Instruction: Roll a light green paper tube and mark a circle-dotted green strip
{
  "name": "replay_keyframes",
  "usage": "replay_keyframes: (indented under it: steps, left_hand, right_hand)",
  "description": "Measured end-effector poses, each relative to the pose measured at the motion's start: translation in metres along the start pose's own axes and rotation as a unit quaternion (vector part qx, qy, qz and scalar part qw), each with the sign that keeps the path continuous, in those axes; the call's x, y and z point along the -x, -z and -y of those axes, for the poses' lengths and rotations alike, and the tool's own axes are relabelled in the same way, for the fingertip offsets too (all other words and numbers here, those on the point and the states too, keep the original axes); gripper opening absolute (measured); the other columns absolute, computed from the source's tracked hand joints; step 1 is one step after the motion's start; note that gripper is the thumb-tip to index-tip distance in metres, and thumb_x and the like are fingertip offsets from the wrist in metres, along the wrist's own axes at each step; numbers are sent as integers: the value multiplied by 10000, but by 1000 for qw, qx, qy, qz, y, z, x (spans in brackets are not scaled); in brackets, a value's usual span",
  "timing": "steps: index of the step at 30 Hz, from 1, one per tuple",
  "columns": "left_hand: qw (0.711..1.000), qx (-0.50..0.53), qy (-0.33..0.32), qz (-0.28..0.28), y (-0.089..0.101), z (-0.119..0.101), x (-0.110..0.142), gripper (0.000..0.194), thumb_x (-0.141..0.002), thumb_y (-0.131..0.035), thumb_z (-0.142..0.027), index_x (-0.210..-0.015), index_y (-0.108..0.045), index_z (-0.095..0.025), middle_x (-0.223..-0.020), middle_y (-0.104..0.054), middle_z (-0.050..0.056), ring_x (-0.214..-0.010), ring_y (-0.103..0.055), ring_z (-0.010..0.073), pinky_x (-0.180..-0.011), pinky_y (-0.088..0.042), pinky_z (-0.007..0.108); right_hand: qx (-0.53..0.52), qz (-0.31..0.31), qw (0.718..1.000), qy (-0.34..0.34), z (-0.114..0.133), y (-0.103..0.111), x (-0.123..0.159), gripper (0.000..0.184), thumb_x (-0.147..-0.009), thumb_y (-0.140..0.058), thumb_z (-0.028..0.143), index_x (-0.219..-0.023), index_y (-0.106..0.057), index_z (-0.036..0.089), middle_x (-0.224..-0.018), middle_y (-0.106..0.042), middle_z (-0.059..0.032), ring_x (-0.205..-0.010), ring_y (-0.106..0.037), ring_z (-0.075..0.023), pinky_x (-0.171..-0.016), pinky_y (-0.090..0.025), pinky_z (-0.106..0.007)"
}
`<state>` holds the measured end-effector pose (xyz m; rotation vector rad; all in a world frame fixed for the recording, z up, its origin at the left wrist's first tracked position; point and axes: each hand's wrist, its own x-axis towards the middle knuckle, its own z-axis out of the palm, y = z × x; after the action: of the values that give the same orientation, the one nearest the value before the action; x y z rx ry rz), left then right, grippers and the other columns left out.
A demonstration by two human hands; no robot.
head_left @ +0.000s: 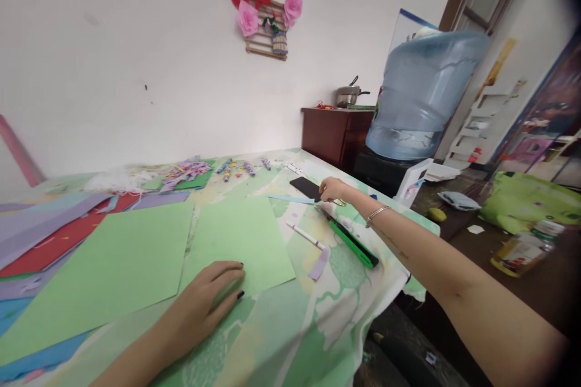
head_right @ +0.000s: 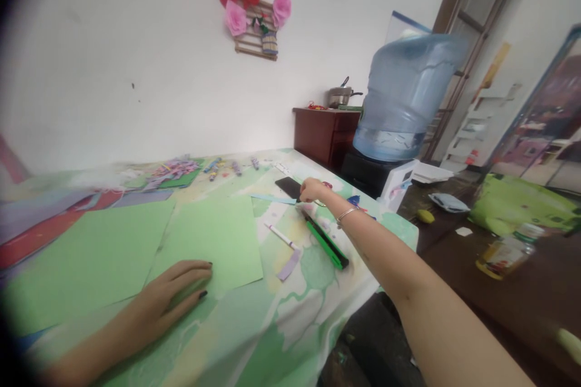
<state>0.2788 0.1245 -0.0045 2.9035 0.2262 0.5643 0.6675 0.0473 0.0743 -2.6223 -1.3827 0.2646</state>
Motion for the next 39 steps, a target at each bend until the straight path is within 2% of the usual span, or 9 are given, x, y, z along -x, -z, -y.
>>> replay_keyframes:
  steps: [3,7,14,19,24,27,32,35,39]
  left_hand:
    - [1000,13,-10,-6,-5,-18,-16,250,-875,-443,-270,-1103,-542,-238,-1156,-563,66,-1056,-546,204,-905,-477,339]
    - [996,59,-59,28,-16,-48,-51,250,-867,-432,-201,-1090,-543,-218,-1136,-567,70,-1048,-530,198,-912,-458,342]
    - [982,143,-94,83,-39,-76,-111,341,-789,-566,-165,-1127,-534,-194,-1121,-550,93,-1035,-496,223,-909,-423,363]
    - [976,148,-136,87,-47,-81,-126,157,-796,-481,-56,-801,-590,-169,-912,-578,75,-928,-511,197,-831,-427,306]
    - [975,101,-186,67,-49,-86,-125,193,-856,-367,-92,-761,-522,-159,-819,-550,68,-806,-491,180,-734,-417,294]
    - [980,136,-136,40,-45,-83,-127,141,-832,-388,-117,-774,-506,-167,-780,-551,39,-735,-498,155,-683,-408,272]
    - [968,244,31,-53,-32,-54,-145,70,-746,-465,-169,-730,-529,-192,-678,-585,-25,-625,-538,119,-601,-392,231]
    - [939,308,120,-98,-27,-27,-159,26,-705,-501,-218,-695,-495,-195,-646,-608,-24,-644,-591,146,-607,-418,244]
    - [936,299,161,-96,-30,5,-176,55,-665,-524,-200,-717,-504,-200,-664,-622,-29,-652,-624,155,-655,-448,261]
  right_hand:
    - [17,11,1000,-9,-13,-7,-1,424,-568,-621,117,-991,-650,120,-755,-691,-55,-624,-620,-148,-511,-420,-191]
    - [46,27,999,7,-16,-20,-4,491,-568,-631,97,-1057,-627,143,-848,-697,-42,-680,-628,-141,-542,-426,-177]
    - [128,34,990,38,-10,-23,-1,338,-575,-596,57,-893,-695,116,-829,-700,-97,-792,-626,-229,-608,-418,-237]
    - [140,27,986,82,-16,-21,11,253,-631,-543,30,-807,-700,119,-862,-699,-85,-845,-607,-210,-725,-396,-247]
    - [126,34,985,116,-28,-2,31,269,-680,-506,4,-856,-681,108,-917,-676,-95,-862,-591,-187,-726,-386,-239]
    - [118,66,981,140,-35,5,46,278,-666,-564,23,-894,-678,134,-897,-669,-74,-822,-592,-174,-686,-388,-225]
    - [121,78,978,154,-45,-6,60,395,-635,-619,48,-1021,-638,131,-846,-666,-72,-792,-590,-183,-629,-385,-222]
    - [128,75,976,159,-46,-14,62,302,-628,-584,14,-899,-673,115,-778,-675,-73,-754,-597,-178,-612,-384,-219]
    - [143,73,971,179,-41,-15,62,217,-585,-554,-26,-680,-686,119,-691,-676,-65,-678,-595,-168,-606,-383,-227]
